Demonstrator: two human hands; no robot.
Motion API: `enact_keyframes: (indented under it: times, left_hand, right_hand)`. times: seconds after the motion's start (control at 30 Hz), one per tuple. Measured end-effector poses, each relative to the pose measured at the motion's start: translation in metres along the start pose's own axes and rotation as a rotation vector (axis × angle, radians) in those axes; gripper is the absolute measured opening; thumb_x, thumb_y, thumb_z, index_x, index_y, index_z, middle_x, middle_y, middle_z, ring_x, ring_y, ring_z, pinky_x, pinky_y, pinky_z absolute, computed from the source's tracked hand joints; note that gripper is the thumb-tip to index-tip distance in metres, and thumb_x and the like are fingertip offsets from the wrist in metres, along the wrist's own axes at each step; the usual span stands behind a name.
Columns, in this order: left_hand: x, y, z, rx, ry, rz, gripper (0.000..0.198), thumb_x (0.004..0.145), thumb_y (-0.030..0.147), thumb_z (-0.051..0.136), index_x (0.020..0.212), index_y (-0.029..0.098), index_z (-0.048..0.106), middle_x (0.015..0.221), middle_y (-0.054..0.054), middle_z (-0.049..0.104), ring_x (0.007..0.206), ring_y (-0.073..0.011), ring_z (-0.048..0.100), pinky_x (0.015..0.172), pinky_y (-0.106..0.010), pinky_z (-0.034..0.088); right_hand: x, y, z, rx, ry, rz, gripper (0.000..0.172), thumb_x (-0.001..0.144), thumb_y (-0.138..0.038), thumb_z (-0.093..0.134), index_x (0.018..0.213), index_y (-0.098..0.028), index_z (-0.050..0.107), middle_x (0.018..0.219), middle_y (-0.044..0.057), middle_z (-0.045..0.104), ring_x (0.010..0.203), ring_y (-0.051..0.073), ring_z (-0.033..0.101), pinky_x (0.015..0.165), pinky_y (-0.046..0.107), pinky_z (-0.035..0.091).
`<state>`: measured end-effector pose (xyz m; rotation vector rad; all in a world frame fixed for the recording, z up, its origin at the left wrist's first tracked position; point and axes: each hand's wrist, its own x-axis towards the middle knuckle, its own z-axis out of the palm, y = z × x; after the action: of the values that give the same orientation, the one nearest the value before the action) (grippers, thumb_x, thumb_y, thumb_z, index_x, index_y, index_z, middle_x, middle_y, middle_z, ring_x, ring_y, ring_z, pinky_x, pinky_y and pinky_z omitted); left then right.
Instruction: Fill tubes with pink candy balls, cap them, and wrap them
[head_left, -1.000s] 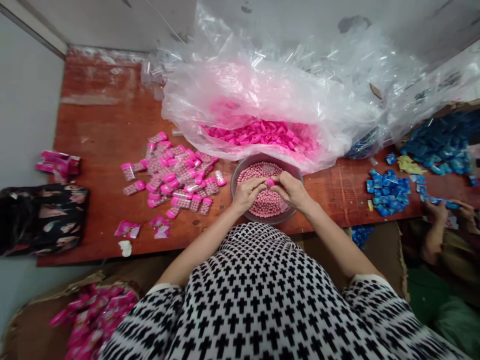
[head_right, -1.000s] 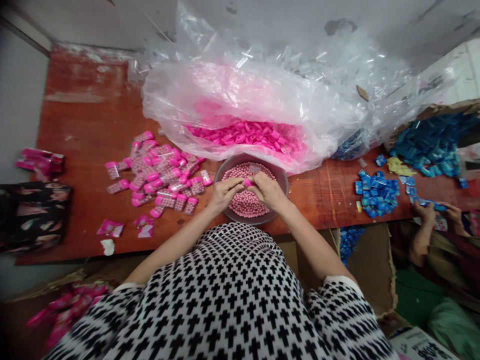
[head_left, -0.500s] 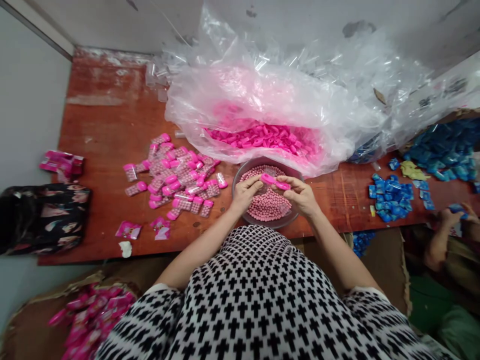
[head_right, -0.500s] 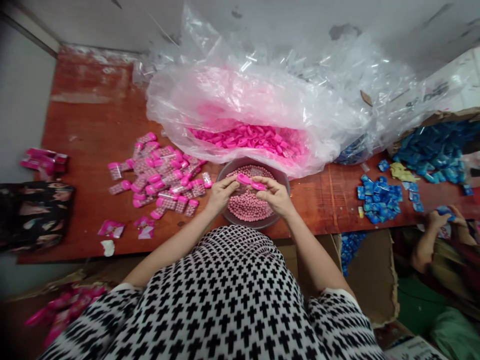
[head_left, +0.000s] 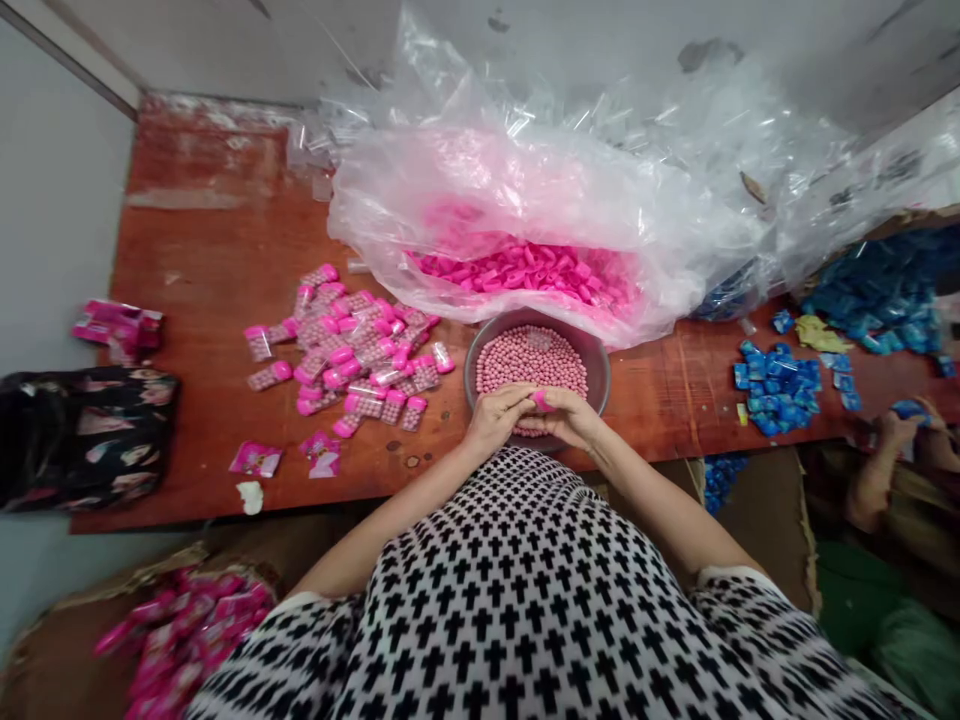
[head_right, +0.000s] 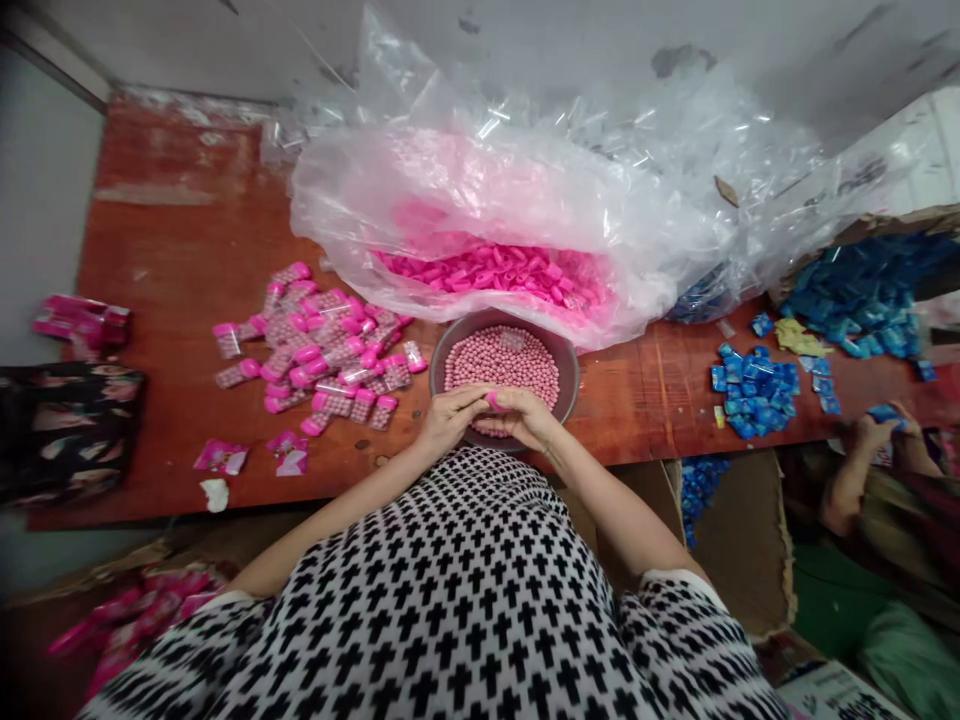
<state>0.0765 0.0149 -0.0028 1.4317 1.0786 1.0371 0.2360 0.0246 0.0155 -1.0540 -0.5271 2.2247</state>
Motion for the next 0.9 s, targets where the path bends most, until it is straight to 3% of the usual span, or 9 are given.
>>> enact_keyframes:
  times: [0.17, 0.3, 0.4, 0.5, 0.57, 0.63, 0.77, 0.83, 0.9]
  left_hand:
    - [-0.007, -0.016, -0.003, 0.012, 0.013, -0.084, 0.026, 0.082, 0.032, 0.057, 0.099, 0.020, 0.071, 0.102, -0.006, 0.071, 0.095, -0.0191, 0.065, 0.089, -0.033, 0.049]
    - [-0.003, -0.028, -0.014, -0.063, 0.110, -0.225, 0.030, 0.078, 0.037, 0.060, 0.099, 0.017, 0.071, 0.103, -0.007, 0.071, 0.096, -0.0211, 0.065, 0.091, -0.036, 0.049]
    - [0.004, -0.032, -0.027, -0.150, 0.216, -0.294, 0.036, 0.076, 0.039, 0.062, 0.104, 0.016, 0.069, 0.109, -0.007, 0.069, 0.101, -0.0221, 0.064, 0.095, -0.037, 0.046]
    - [0.010, -0.037, -0.048, -0.192, 0.302, -0.300, 0.039, 0.075, 0.040, 0.064, 0.106, 0.016, 0.068, 0.110, -0.007, 0.068, 0.103, -0.0224, 0.063, 0.096, -0.038, 0.045]
    - [0.013, -0.044, -0.069, -0.174, 0.380, -0.305, 0.040, 0.075, 0.039, 0.065, 0.107, 0.015, 0.067, 0.109, -0.007, 0.069, 0.102, -0.0227, 0.063, 0.097, -0.039, 0.045]
    - [0.015, -0.052, -0.095, -0.100, 0.490, -0.301, 0.041, 0.077, 0.036, 0.063, 0.111, 0.014, 0.065, 0.111, -0.008, 0.068, 0.104, -0.0228, 0.062, 0.099, -0.042, 0.043]
    - [0.015, -0.065, -0.141, 0.245, 0.641, -0.220, 0.043, 0.079, 0.023, 0.062, 0.120, 0.011, 0.058, 0.127, -0.011, 0.058, 0.122, -0.0222, 0.050, 0.109, -0.042, 0.032]
    - [0.013, -0.068, -0.146, 0.306, 0.641, -0.227, 0.045, 0.079, 0.022, 0.062, 0.122, 0.009, 0.056, 0.128, -0.012, 0.057, 0.123, -0.0222, 0.049, 0.108, -0.041, 0.033]
    - [0.009, -0.068, -0.135, 0.251, 0.592, -0.264, 0.044, 0.081, 0.024, 0.060, 0.122, 0.010, 0.056, 0.124, -0.011, 0.060, 0.117, -0.0217, 0.054, 0.105, -0.040, 0.038]
  right_hand:
    - [0.011, 0.024, 0.007, 0.067, 0.105, -0.003, 0.024, 0.068, -0.032, 0.069, 0.087, -0.017, 0.065, 0.077, 0.002, 0.068, 0.073, 0.014, 0.063, 0.078, 0.036, 0.055]
    - [0.033, 0.017, 0.000, -0.118, -0.001, 0.152, 0.041, 0.079, -0.055, 0.053, 0.096, -0.018, 0.062, 0.084, 0.007, 0.068, 0.080, 0.018, 0.064, 0.074, 0.038, 0.055]
    - [0.059, -0.007, -0.015, -0.583, 0.002, -0.016, 0.047, 0.087, -0.057, 0.038, 0.107, -0.020, 0.059, 0.105, 0.009, 0.065, 0.098, 0.021, 0.060, 0.080, 0.039, 0.053]
    - [0.087, -0.031, -0.034, -1.390, 0.285, -0.289, 0.037, 0.090, -0.040, 0.044, 0.117, -0.018, 0.055, 0.125, 0.012, 0.056, 0.114, 0.025, 0.049, 0.094, 0.041, 0.044]
    - [0.104, -0.038, -0.045, -1.850, 0.418, -0.233, 0.036, 0.091, -0.031, 0.042, 0.122, -0.014, 0.051, 0.124, 0.017, 0.055, 0.113, 0.028, 0.048, 0.093, 0.043, 0.042]
    - [0.116, -0.038, -0.053, -2.070, 0.449, -0.137, 0.037, 0.091, -0.027, 0.041, 0.123, -0.011, 0.050, 0.120, 0.020, 0.055, 0.109, 0.028, 0.049, 0.089, 0.041, 0.044]
    - [0.123, -0.034, -0.060, -2.128, 0.420, -0.070, 0.034, 0.089, -0.036, 0.047, 0.112, -0.012, 0.055, 0.116, 0.018, 0.054, 0.105, 0.027, 0.049, 0.082, 0.036, 0.046]
    - [0.120, -0.036, -0.062, -2.110, 0.379, -0.082, 0.031, 0.090, -0.032, 0.043, 0.111, -0.013, 0.055, 0.116, 0.018, 0.054, 0.104, 0.027, 0.048, 0.081, 0.036, 0.045]
    - [0.116, -0.039, -0.064, -2.067, 0.329, -0.125, 0.030, 0.092, -0.024, 0.035, 0.111, -0.012, 0.055, 0.117, 0.020, 0.054, 0.107, 0.028, 0.047, 0.082, 0.039, 0.044]
